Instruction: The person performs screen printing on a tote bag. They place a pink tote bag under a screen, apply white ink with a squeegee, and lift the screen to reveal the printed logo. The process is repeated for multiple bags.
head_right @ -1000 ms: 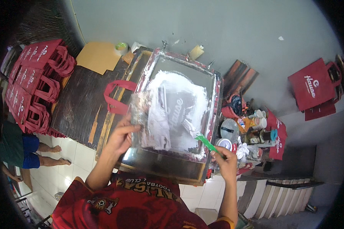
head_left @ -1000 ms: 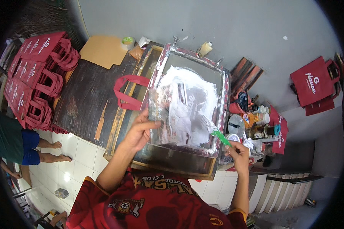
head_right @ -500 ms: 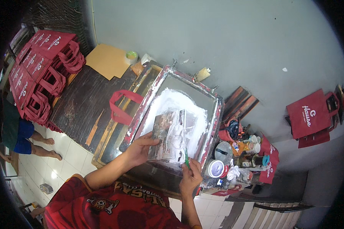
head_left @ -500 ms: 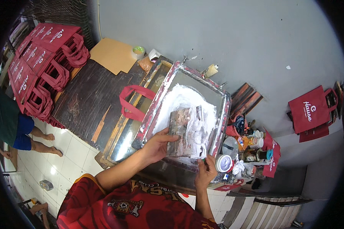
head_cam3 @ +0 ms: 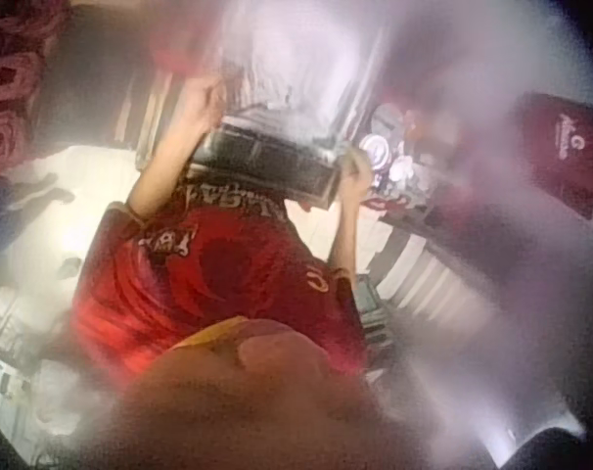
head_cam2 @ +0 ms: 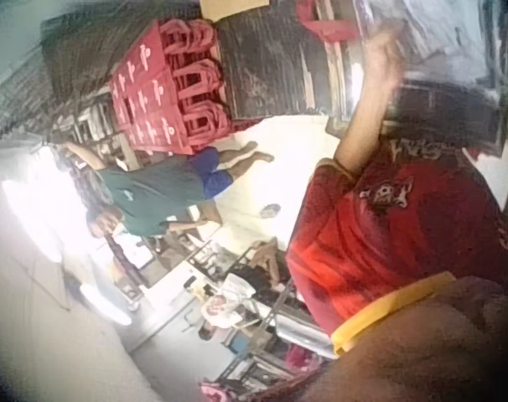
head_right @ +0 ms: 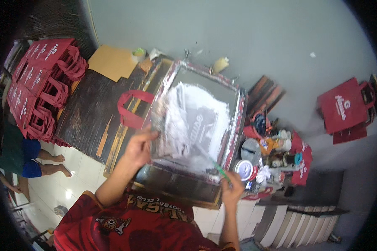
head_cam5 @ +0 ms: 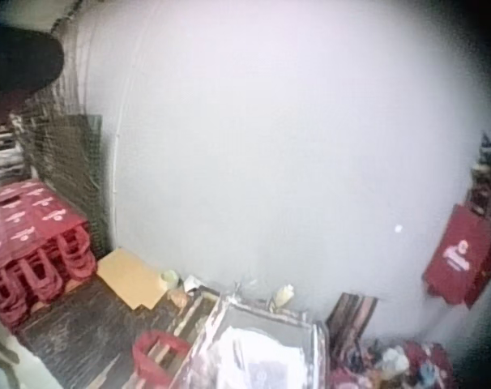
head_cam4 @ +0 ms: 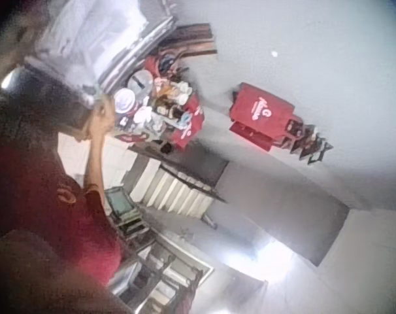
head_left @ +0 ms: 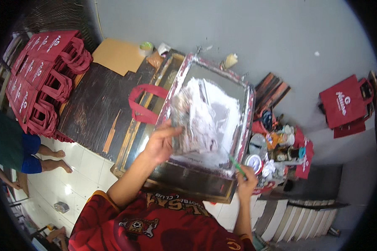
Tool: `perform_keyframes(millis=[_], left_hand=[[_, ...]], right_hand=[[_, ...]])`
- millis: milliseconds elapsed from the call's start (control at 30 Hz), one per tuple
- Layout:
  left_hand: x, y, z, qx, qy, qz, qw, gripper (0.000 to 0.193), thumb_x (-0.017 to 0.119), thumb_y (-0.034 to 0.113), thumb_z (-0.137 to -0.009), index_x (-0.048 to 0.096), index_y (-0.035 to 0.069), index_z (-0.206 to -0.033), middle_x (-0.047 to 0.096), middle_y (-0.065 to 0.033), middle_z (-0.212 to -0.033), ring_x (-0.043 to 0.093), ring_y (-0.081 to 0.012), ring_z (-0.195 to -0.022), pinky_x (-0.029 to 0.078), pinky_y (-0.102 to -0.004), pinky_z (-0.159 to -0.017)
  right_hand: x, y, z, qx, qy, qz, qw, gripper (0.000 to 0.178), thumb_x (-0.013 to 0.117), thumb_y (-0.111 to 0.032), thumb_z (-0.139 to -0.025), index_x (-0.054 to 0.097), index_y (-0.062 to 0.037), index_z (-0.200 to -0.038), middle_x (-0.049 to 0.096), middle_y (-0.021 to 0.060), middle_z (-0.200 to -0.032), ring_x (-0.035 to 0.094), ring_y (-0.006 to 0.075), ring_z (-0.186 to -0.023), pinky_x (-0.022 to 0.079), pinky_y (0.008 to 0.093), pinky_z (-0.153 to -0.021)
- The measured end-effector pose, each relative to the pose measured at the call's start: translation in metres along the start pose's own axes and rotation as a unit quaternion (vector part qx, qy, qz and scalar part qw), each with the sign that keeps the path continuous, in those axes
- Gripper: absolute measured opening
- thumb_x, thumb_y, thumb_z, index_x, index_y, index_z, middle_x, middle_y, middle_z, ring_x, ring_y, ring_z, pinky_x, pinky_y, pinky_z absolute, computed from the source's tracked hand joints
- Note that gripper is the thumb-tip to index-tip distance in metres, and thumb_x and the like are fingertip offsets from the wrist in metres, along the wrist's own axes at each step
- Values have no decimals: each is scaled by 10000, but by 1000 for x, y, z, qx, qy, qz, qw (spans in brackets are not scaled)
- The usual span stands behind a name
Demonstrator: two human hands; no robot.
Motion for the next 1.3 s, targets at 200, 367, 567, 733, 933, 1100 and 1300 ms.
perform_keyframes(millis=[200,367,567,733,933,1100,1300], left_hand=[[-2,72,29,114,-54,-21,992,606,602,-38,-906,405,-27,-1479,642,-196,-1322,676,-260,-1181,548,-416,-1049],[2,81,26,113,-50,-73,990,622,657,-13,-887,413,-44,-1458,639,-202,-1332,673,-261,-1195,534,-412,-1067],[-4,80,24,103,-13,-132,986,681,706,-9,-846,417,-54,-1461,668,-193,-1290,686,-249,-1177,541,-399,-1049],[-8,78,19,92,-18,-121,988,689,703,-9,-846,411,-54,-1469,667,-194,-1294,690,-246,-1168,543,-389,-1044],[-15,76,10,92,-15,-115,989,666,698,-7,-852,423,-57,-1456,665,-197,-1295,691,-248,-1163,544,-390,-1038],[-14,80,9,93,-17,-110,989,637,696,-7,-854,444,-59,-1436,671,-196,-1281,693,-247,-1153,542,-395,-1036],[-16,84,16,107,-13,-109,988,633,698,-11,-853,449,-58,-1434,675,-194,-1271,694,-245,-1148,542,-394,-1033]], right_hand=[[-45,-7,-37,163,-229,272,920,202,784,-202,-875,801,-64,-1022,741,178,-801,697,293,-677,543,364,-708],[-40,-39,-78,78,-270,409,868,187,781,-271,-818,810,-99,-884,714,166,-740,702,367,-712,526,477,-666],[-28,-18,-113,100,-362,363,853,211,796,-280,-788,817,-95,-889,723,165,-746,708,346,-711,535,453,-689],[-22,6,-101,112,-354,349,860,222,800,-274,-796,809,-68,-880,716,172,-732,698,339,-681,528,427,-676],[-7,10,-88,163,-370,283,870,226,776,-317,-837,820,-112,-919,726,146,-736,707,332,-682,552,444,-714],[9,-16,-89,157,-356,257,885,227,777,-311,-839,818,-106,-927,743,146,-786,716,337,-708,559,438,-707],[34,-25,-80,164,-359,229,890,262,764,-346,-863,814,-106,-955,740,149,-791,715,360,-733,560,451,-709]])
Point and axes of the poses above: each hand's wrist, its own z-axis away from the middle knuckle, its own x-axis out of the palm, y = z × x, the point moved 9 cm from there along -z, towards the middle knuckle
